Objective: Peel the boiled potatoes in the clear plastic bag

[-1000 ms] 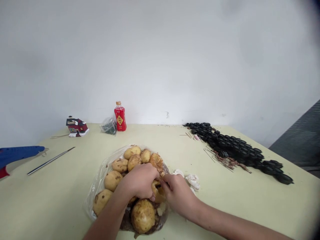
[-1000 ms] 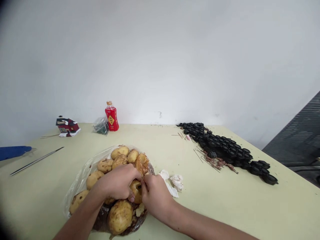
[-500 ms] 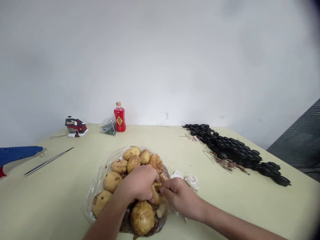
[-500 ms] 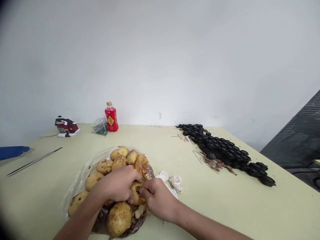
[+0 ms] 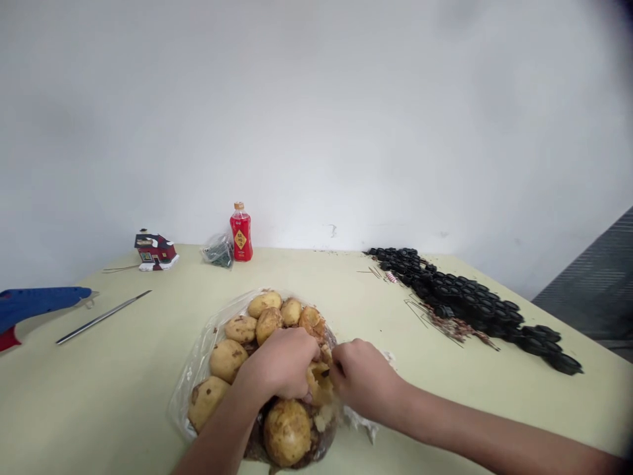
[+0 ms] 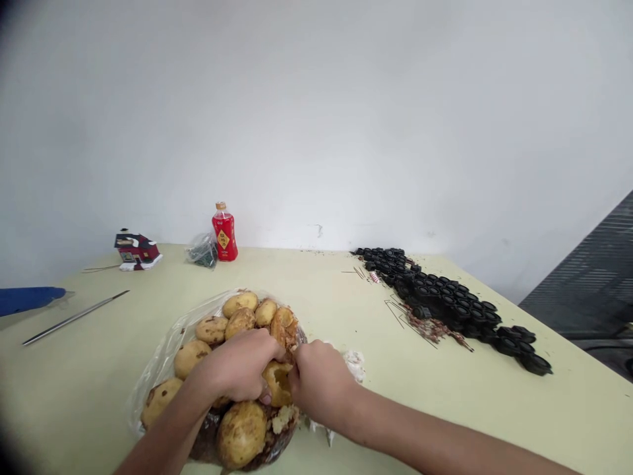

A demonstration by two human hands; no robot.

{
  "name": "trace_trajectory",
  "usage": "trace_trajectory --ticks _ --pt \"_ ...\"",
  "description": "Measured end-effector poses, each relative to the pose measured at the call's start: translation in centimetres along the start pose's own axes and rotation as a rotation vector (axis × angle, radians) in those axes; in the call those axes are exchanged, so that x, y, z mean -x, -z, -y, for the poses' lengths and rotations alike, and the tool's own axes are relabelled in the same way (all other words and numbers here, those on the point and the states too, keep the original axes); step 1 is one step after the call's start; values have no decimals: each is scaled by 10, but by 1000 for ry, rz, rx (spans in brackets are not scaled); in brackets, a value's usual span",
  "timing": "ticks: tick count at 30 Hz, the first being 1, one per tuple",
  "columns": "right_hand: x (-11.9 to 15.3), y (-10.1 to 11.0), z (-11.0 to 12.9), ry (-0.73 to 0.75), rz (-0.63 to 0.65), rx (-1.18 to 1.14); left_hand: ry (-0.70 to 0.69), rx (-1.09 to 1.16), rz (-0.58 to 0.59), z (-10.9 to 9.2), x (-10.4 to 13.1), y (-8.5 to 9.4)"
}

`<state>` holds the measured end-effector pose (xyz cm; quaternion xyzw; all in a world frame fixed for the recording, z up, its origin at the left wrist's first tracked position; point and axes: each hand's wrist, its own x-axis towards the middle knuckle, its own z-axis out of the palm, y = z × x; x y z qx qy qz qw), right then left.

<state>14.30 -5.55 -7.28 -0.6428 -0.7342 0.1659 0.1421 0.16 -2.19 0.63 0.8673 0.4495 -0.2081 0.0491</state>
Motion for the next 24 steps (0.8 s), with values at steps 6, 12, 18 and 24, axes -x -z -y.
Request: trace_trajectory --ticks 6,12,18,24 --pt "9 -17 1 232 1 -62 -27 -23 -8 0 -1 -1" --pt "10 -12 -6 403 58 -155 10 -26 6 0 1 0" --pt "10 4 -18 434 220 -188 7 -9 2 0 1 -1" --pt "6 0 -5 96 85 88 -15 7 2 2 0 -1"
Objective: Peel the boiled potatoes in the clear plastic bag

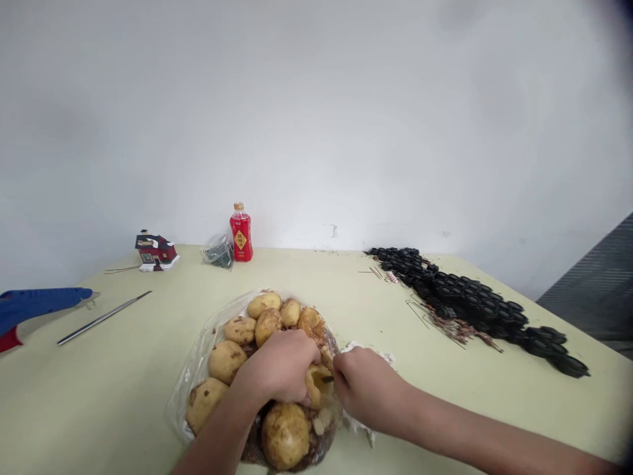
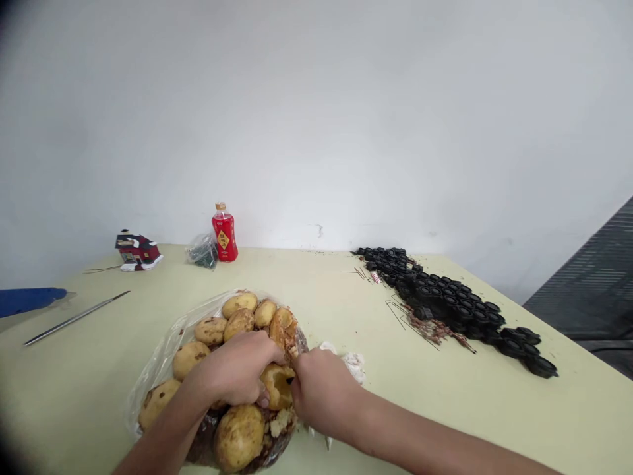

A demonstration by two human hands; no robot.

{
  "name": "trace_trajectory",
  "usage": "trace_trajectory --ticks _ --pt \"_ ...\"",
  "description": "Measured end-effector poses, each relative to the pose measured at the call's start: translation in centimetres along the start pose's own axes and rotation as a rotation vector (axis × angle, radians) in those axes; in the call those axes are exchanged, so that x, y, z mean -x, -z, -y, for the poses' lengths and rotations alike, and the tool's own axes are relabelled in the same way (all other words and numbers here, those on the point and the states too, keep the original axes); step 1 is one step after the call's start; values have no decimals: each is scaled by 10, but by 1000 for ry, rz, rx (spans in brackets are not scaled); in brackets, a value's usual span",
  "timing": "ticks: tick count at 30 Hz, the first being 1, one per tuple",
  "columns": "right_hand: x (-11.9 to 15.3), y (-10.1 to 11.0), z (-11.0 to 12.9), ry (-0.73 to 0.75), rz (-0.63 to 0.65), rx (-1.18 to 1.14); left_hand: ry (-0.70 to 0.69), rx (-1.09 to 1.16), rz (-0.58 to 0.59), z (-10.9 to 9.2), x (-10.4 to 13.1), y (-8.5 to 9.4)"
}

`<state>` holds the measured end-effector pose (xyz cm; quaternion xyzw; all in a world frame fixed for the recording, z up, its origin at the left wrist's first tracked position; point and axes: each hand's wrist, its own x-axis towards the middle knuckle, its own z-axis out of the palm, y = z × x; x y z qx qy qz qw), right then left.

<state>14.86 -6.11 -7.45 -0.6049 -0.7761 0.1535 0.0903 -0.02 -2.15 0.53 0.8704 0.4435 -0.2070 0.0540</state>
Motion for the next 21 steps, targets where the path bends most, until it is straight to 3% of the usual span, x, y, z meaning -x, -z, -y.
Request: trace_trajectory --ticks 3,8,15,17,21 --pt "0 -7 9 23 10 84 7 14 4 1 -1 0" --pt "3 -15 12 232 -42 114 -19 16 -29 3 -2 -2" --pt "12 -3 -10 501 40 80 -11 76 -16 7 -2 -4" --pt "13 2 -17 479 45 57 -9 86 -11 6 -2 -4" --pt "7 2 -17 227 -16 127 4 68 -7 5 -2 -3"
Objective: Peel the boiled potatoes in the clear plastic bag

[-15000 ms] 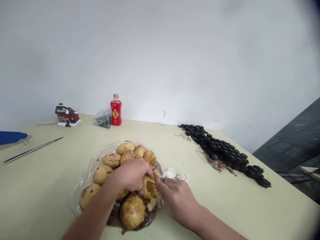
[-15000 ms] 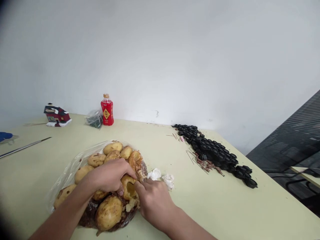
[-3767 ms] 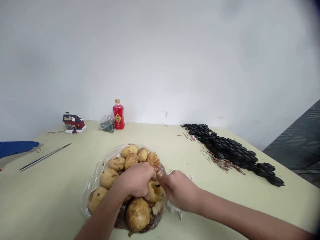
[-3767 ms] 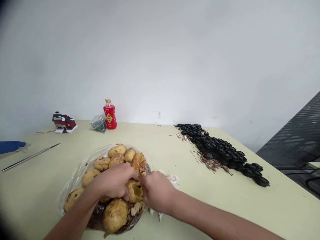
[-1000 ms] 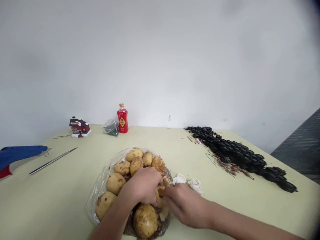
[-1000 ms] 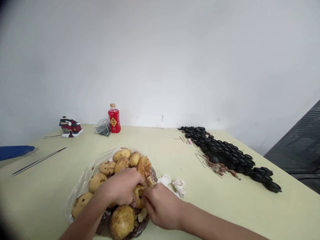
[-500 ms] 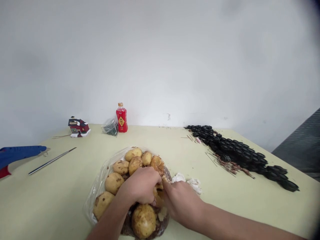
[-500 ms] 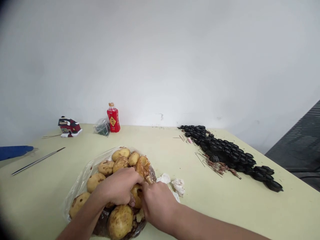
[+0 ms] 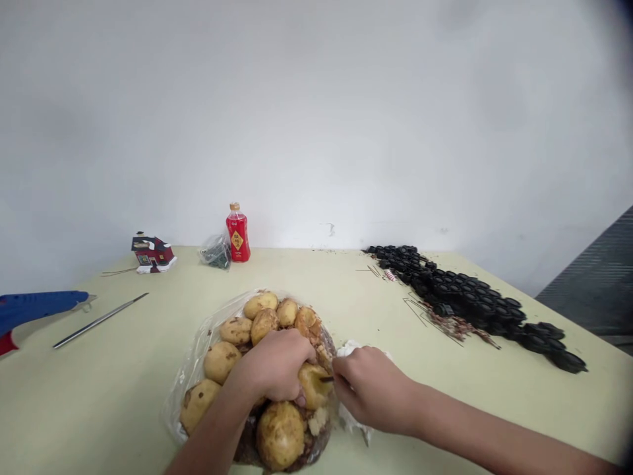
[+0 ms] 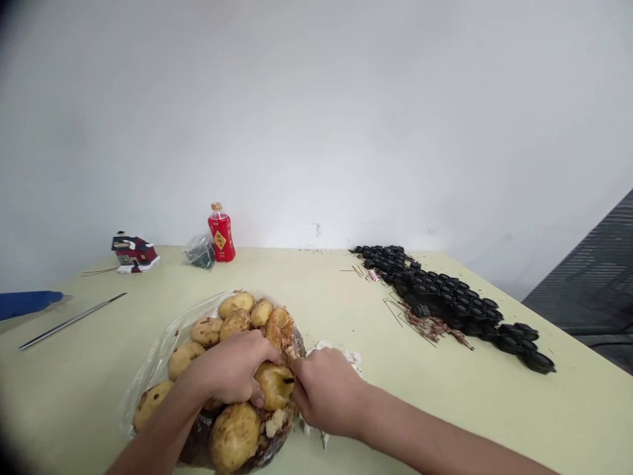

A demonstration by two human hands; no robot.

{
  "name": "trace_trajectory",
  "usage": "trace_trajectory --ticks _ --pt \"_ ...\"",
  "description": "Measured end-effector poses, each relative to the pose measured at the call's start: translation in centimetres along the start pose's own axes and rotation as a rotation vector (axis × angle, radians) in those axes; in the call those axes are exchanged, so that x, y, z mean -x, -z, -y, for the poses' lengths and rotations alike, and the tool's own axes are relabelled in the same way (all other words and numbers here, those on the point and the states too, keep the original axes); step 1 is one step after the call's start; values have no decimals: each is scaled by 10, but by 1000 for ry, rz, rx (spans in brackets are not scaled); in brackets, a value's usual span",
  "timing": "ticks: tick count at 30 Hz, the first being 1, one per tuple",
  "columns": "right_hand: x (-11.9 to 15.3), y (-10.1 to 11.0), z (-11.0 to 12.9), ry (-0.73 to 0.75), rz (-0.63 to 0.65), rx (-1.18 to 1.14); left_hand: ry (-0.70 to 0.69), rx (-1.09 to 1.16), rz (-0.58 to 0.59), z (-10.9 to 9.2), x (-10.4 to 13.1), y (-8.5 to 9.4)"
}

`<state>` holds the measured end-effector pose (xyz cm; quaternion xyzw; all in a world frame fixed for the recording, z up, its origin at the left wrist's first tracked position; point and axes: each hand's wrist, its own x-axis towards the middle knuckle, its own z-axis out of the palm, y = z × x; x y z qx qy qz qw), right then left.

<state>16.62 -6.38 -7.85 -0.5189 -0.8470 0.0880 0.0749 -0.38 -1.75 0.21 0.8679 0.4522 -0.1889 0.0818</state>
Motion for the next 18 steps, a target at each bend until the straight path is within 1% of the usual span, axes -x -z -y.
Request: trace_trajectory --ticks 2,4,6,9,14,15,16,18 --pt "-7 -4 6 -70 -26 47 -9 -2 -2 0 0 1" --pt "-12 -9 13 -47 -18 84 -19 4 -13 0 0 1" --pt "-15 -14 18 9 -39 86 -14 -2 -17 0 1 2" --pt "-15 -16 19 99 -67 53 -10 -37 -15 -1 1 2" --pt "-4 -16 10 287 -37 14 -1 -10 7 0 0 1" --pt "-1 -15 8 303 -33 -2 -3 -15 8 1 0 1" --pt "1 -14 6 292 -38 -21 -9 -22 5 1 0 1" --pt "4 -12 2 211 -71 -59 -17 -21 3 0 1 2"
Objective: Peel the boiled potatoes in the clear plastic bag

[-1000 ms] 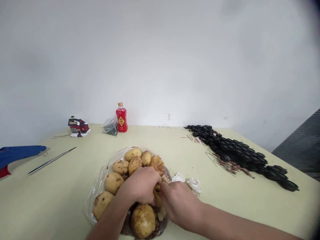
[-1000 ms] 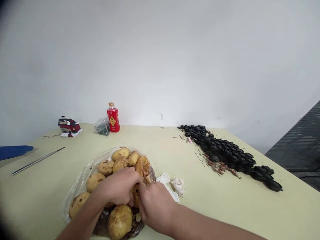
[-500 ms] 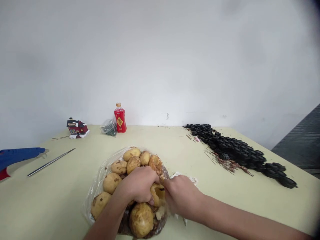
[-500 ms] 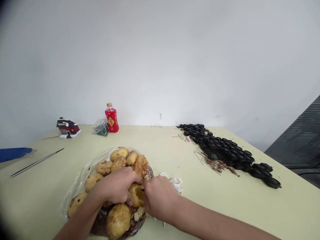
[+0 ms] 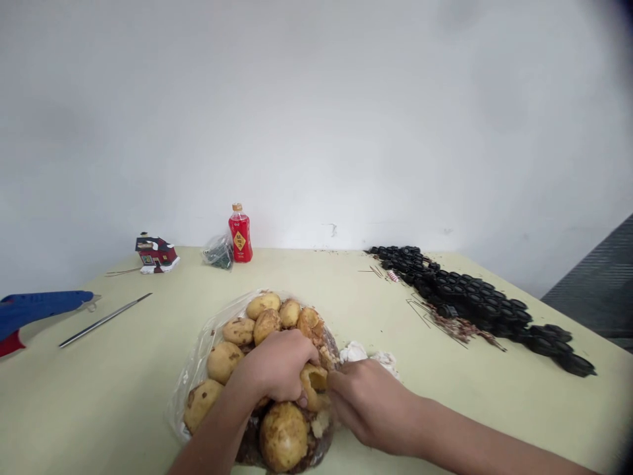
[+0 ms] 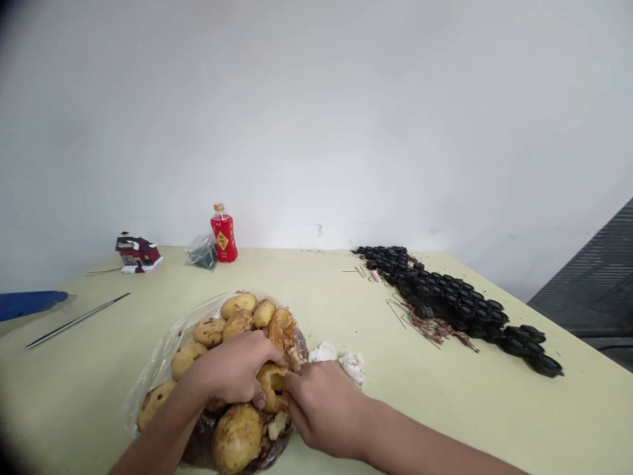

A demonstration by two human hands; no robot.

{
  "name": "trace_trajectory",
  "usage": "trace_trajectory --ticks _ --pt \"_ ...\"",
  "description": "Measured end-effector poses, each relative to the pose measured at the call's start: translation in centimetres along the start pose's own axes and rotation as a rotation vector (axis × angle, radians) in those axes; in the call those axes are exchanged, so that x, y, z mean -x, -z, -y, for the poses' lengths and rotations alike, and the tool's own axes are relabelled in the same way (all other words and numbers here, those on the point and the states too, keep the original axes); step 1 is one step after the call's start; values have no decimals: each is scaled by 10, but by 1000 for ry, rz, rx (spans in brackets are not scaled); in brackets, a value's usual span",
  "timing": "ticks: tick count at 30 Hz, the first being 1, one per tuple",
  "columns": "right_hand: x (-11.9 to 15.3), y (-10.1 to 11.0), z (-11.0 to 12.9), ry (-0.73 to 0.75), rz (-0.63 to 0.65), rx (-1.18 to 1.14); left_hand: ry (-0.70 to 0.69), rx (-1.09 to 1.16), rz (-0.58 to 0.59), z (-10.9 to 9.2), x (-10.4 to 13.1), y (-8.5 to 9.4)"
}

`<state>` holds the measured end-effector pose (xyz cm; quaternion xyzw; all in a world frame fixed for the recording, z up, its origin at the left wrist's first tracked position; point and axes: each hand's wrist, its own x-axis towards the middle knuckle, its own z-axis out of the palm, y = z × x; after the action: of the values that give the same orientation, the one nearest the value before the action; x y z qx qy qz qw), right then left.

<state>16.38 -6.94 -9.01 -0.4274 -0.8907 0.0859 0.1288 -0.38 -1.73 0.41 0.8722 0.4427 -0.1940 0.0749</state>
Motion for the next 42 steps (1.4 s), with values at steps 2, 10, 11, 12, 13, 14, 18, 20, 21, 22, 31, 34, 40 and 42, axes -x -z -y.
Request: trace_trajectory --ticks 2,10,11,12,13,14,18,20,21,22,31,34,40,42 --pt "1 1 -3 -96 -57 -35 4 10 3 -1 1 1" --pt "-3 -28 -18 68 -512 -103 -11 47 14 4 -2 -2" --pt "-4 -34 -19 136 -581 -64 -20 58 11 5 -3 -2" --pt "-5 -39 -21 198 -639 -20 -31 70 9 6 -4 -3" --pt "-6 -44 -23 248 -684 24 -39 80 10 6 -4 -3" --pt "-7 -47 -24 284 -717 59 -43 89 14 7 -4 -4" --pt "-5 -49 -28 309 -664 54 -29 96 11 8 -5 -5" --pt "-3 -44 -28 319 -595 35 -21 86 2 7 -5 -5" --pt "-3 -42 -28 334 -588 44 -19 84 -1 7 -5 -5" --pt "-3 -40 -28 345 -602 62 -15 88 -3 7 -4 -5" --pt "-5 -40 -22 398 -513 206 -15 85 -15 6 -4 -5" --pt "-4 -36 -23 412 -579 175 -8 95 -15 5 -4 -5" --pt "-14 -47 -16 443 -691 202 26 55 -17 3 -2 -3" --pt "-12 -47 -13 417 -592 216 6 55 -15 3 -3 -4"
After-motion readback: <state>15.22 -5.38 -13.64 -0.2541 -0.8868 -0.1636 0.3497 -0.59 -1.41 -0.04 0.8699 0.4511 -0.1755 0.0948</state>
